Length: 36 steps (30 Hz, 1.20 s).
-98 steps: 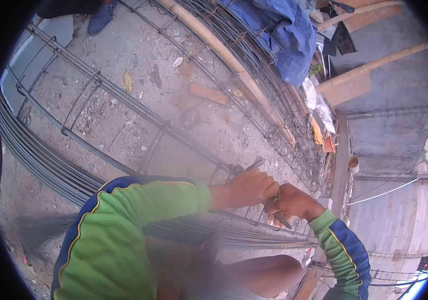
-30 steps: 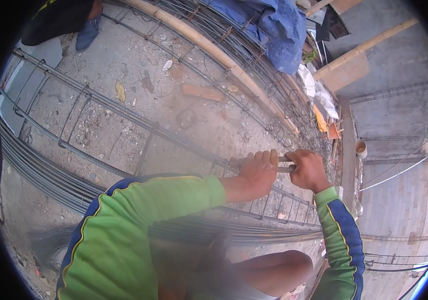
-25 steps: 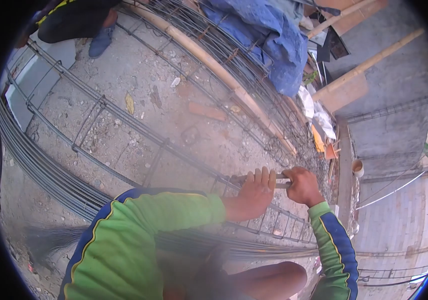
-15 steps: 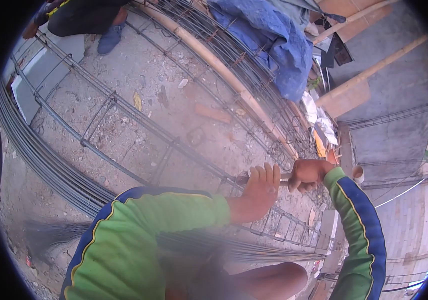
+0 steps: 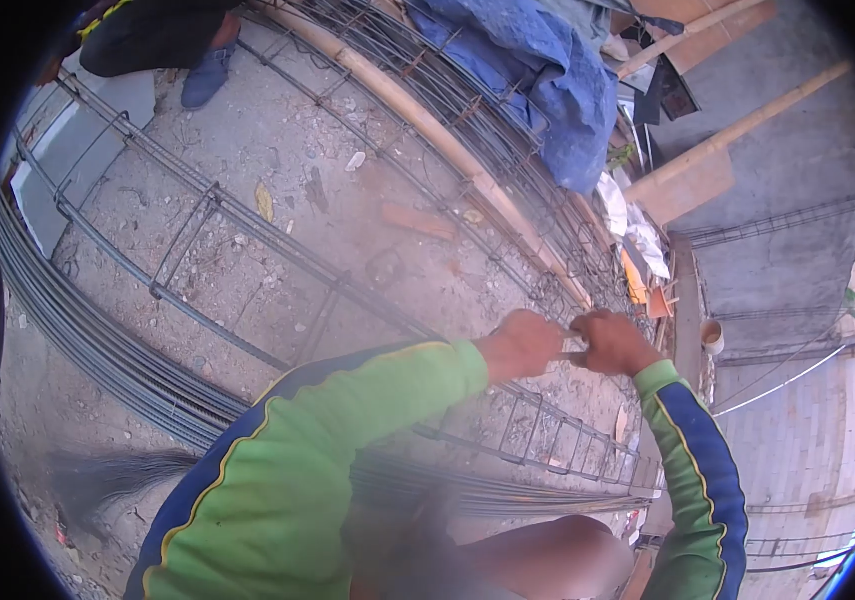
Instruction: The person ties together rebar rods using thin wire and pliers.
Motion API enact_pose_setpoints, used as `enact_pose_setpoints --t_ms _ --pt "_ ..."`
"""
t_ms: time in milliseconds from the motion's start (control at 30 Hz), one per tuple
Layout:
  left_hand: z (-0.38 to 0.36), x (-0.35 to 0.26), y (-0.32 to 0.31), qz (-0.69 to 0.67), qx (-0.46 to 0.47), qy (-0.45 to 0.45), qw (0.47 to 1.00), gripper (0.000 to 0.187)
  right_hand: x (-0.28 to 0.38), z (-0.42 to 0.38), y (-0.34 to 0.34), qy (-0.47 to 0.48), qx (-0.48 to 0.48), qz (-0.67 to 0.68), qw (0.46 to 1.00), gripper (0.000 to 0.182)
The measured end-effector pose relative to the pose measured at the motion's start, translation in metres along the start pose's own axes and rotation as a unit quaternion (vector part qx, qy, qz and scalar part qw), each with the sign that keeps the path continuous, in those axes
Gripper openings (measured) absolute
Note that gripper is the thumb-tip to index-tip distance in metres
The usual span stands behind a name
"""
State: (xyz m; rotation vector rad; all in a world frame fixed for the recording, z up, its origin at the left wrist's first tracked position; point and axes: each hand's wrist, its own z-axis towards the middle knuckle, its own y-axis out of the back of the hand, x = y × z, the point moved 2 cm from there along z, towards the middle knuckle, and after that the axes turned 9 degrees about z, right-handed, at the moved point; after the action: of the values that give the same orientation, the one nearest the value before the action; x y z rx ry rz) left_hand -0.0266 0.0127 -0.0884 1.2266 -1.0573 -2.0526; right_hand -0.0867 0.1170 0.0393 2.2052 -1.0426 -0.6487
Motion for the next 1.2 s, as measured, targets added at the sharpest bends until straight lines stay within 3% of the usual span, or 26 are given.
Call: enact_pose_setpoints --t_ms 33,67,133,200,233,267,333,400,467,500,533,600,667,767,800,833,867,933,1000,1067,1100,1133,1200 --pt "0.002 0.013 0.009 -0.058 0.03 -0.017 0.998 0.032 0.017 -0.009 -0.005 0.104 -0.14 -0.128 0.976 0.052" --pt "0.003 0.023 0.016 -0.062 0.026 -0.02 0.998 0.032 0.032 -0.017 -0.009 0.206 -0.271 -0.253 0.906 0.056" --pt "0.004 0.038 0.021 -0.185 0.076 -0.025 0.979 0.043 0.021 -0.009 -0.02 0.192 -0.296 -0.276 0.894 0.051" --pt "0.009 0.045 0.018 -0.206 0.097 -0.022 0.974 0.045 0.006 0.011 -0.025 0.127 -0.29 -0.279 0.907 0.043" --pt "0.007 0.047 0.02 -0.232 0.139 -0.005 0.963 0.044 0.006 0.015 -0.023 0.141 -0.305 -0.28 0.899 0.021" --pt "0.005 0.048 0.022 -0.257 0.181 0.011 0.949 0.044 0.005 0.021 -0.019 0.145 -0.303 -0.277 0.9 0.021" --pt "0.008 0.043 0.018 -0.243 0.184 0.017 0.952 0.044 -0.003 0.035 -0.009 0.102 -0.131 -0.217 0.962 0.018" --pt "0.018 0.031 0.003 -0.182 0.136 -0.036 0.973 0.044 0.0 0.039 0.005 0.095 -0.092 -0.186 0.974 0.018" --pt "0.024 0.026 -0.014 -0.235 0.172 0.005 0.957 0.042 0.006 0.048 0.019 0.04 0.104 -0.133 0.985 0.029" --pt "0.021 0.027 -0.018 -0.35 0.173 0.045 0.92 0.04 0.02 0.05 0.025 -0.104 0.195 -0.091 0.971 0.032" --pt "0.02 0.026 -0.022 -0.458 0.172 0.084 0.868 0.038 0.03 0.051 0.031 -0.105 0.196 -0.089 0.971 0.032" --pt "0.021 0.027 -0.02 -0.502 0.171 0.08 0.844 0.033 0.035 0.047 0.038 -0.221 0.285 -0.04 0.932 0.031" --pt "0.013 0.029 -0.011 -0.573 0.207 0.078 0.79 0.027 0.036 0.044 0.038 -0.23 0.29 -0.017 0.929 0.029" --pt "0.009 0.032 -0.012 -0.61 0.195 0.082 0.764 0.026 0.047 0.034 0.035 -0.005 0.117 -0.166 0.979 0.031" --pt "0.011 0.036 -0.012 -0.624 0.199 0.087 0.75 0.026 0.046 0.026 0.027 -0.005 0.119 -0.169 0.978 0.031" --pt "0.009 0.041 -0.006 -0.634 0.212 0.089 0.738 0.027 0.051 0.015 0.023 0.128 -0.077 -0.234 0.961 0.032" --pt "0.01 0.044 -0.006 -0.635 0.213 0.087 0.738 0.027 0.055 0.003 0.021 0.252 -0.268 -0.286 0.885 0.032" --pt "0.013 0.046 -0.005 -0.698 0.244 0.075 0.669 0.027 0.044 0.003 0.013 0.26 -0.324 -0.314 0.854 0.033" --pt "0.012 0.043 -0.003 -0.671 0.235 0.077 0.699 0.028 0.03 0.011 0.003 0.217 -0.329 -0.331 0.858 0.026" --pt "0.018 0.044 -0.011 -0.547 0.151 0.08 0.819 0.035 0.021 0.019 0.004 0.217 -0.299 -0.306 0.877 0.024" --pt "0.023 0.047 -0.015 -0.479 0.125 0.09 0.864 0.04 0.024 0.025 0.01 0.198 -0.232 -0.281 0.91 0.025" --pt "0.025 0.048 -0.015 -0.479 0.127 0.094 0.864 0.04 0.026 0.031 0.015 0.176 -0.164 -0.253 0.937 0.026" --pt "0.029 0.046 -0.015 -0.362 0.093 0.062 0.926 0.039 0.035 0.041 0.03 0.165 -0.126 -0.25 0.946 0.029"
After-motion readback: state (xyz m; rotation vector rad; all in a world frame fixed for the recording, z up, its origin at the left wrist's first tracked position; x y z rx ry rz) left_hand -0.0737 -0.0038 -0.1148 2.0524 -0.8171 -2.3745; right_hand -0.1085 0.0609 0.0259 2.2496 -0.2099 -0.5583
